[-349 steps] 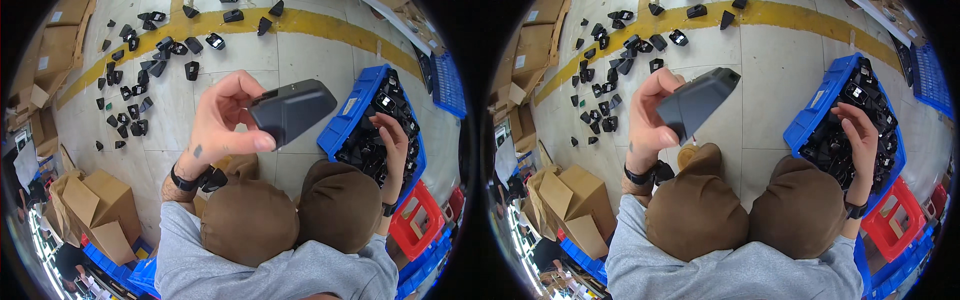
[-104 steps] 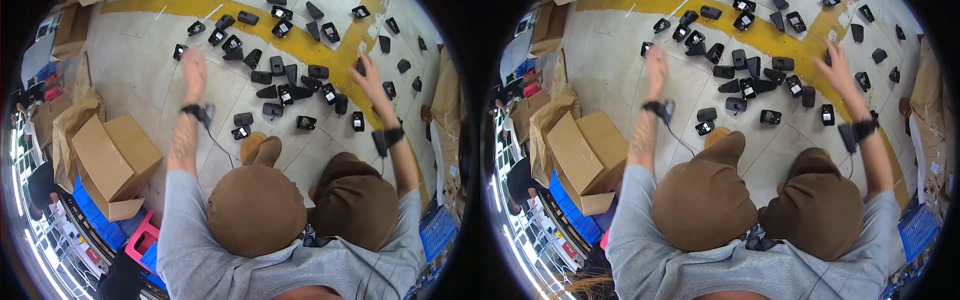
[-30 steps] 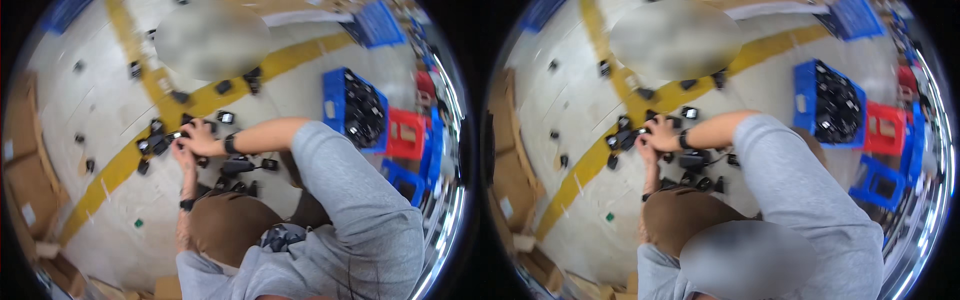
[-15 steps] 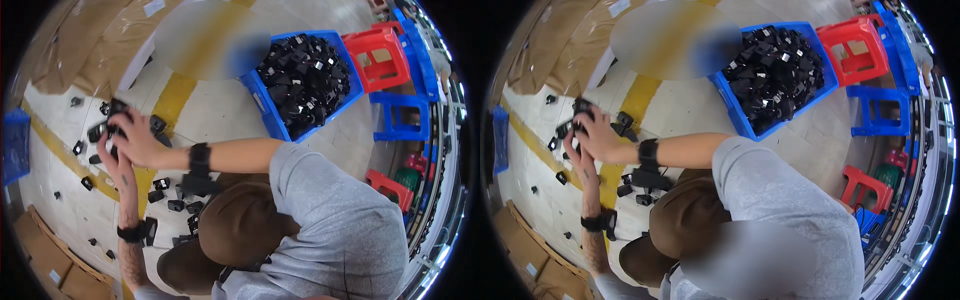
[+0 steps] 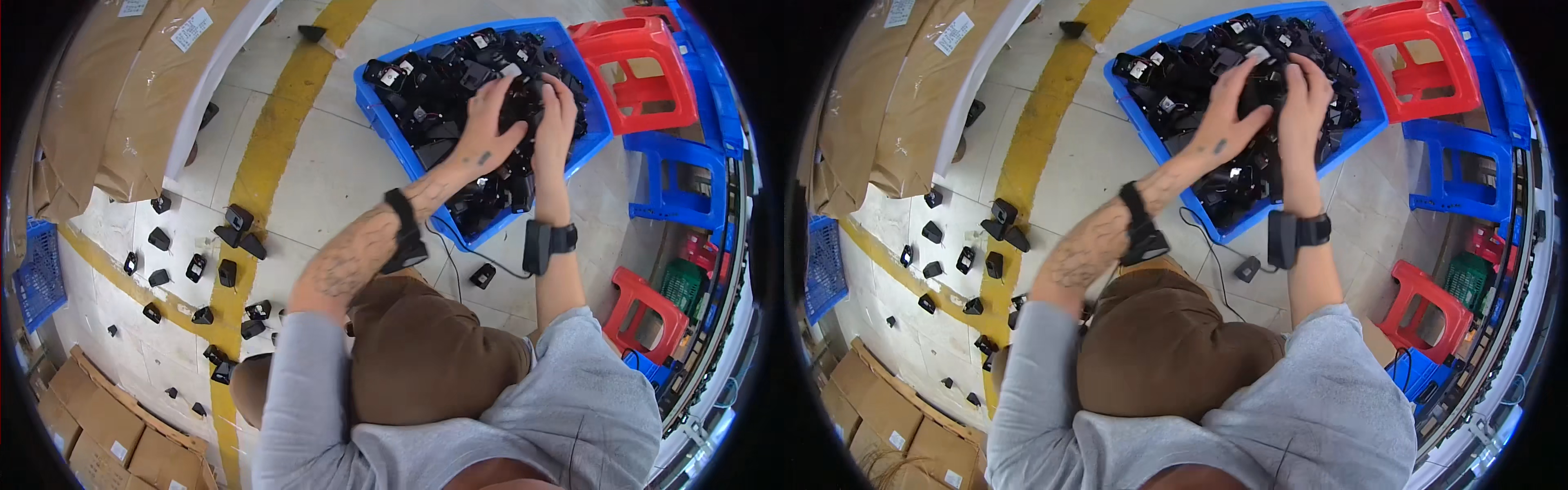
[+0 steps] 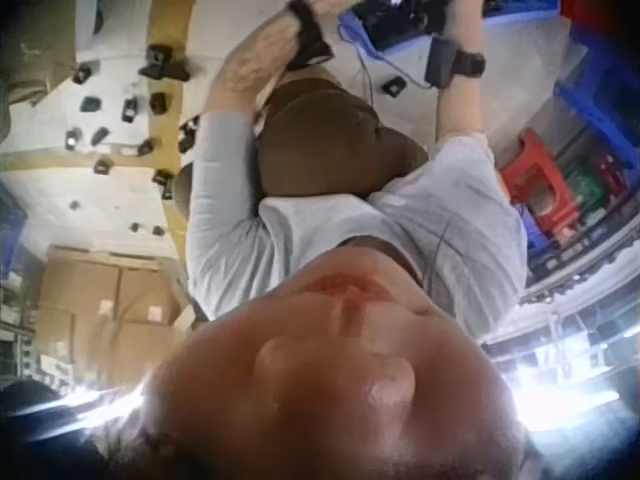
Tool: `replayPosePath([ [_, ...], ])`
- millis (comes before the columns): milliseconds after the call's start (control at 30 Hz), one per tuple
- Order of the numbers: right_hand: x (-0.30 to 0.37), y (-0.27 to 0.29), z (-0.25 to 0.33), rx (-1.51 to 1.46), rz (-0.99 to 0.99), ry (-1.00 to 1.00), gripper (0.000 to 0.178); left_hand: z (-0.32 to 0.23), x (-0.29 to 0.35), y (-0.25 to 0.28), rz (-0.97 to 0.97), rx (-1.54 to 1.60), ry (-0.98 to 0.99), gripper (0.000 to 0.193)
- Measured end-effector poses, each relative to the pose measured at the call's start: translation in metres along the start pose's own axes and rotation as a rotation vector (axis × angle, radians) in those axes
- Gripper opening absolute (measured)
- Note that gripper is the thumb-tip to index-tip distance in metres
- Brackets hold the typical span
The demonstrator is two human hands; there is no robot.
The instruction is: Sorting and organizing small black plastic components from the floor and table into blue storage crates.
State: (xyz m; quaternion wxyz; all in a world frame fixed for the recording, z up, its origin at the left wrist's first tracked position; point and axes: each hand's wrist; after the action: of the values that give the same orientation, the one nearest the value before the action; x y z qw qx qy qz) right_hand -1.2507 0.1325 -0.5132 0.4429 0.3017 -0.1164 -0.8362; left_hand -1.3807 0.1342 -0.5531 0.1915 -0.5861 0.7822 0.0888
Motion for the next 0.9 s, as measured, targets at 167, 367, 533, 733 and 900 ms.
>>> replayPosePath([
  [167, -0.037, 0.002, -0.039, -0.110, -0.129, -0.202, 0.042, 0.032, -0.010, -0.017, 0.183, -0.138, -0.015, 0.087],
  [367, -0.098, 0.020, -0.078, 0.461, -0.085, -0.073, 0.056, 0.029, -0.033, -0.002, 0.255, -0.399, -0.150, 0.080],
  [533, -0.070, 0.077, -0.074, 0.599, -0.160, 0.048, 0.047, 0.021, -0.031, 0.040, 0.237, -0.679, -0.264, 0.056],
  [733, 0.192, 0.204, -0.152, 0.301, 0.313, -0.601, 0.035, 0.006, -0.035, 0.077, 0.282, -0.542, -0.143, 0.048],
  [900, 0.320, 0.132, -0.117, 0.627, 0.778, -0.705, 0.055, 0.025, 0.008, 0.155, 0.080, -0.523, -0.049, 0.044],
])
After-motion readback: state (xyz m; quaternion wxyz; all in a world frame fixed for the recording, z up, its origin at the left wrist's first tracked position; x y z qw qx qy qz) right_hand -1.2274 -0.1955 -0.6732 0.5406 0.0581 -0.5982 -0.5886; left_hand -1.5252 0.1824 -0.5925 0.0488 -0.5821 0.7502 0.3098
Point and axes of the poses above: each hand's wrist, its own x-axis away from the middle knuckle, its own y-axis out of the back of the hand, z = x × y
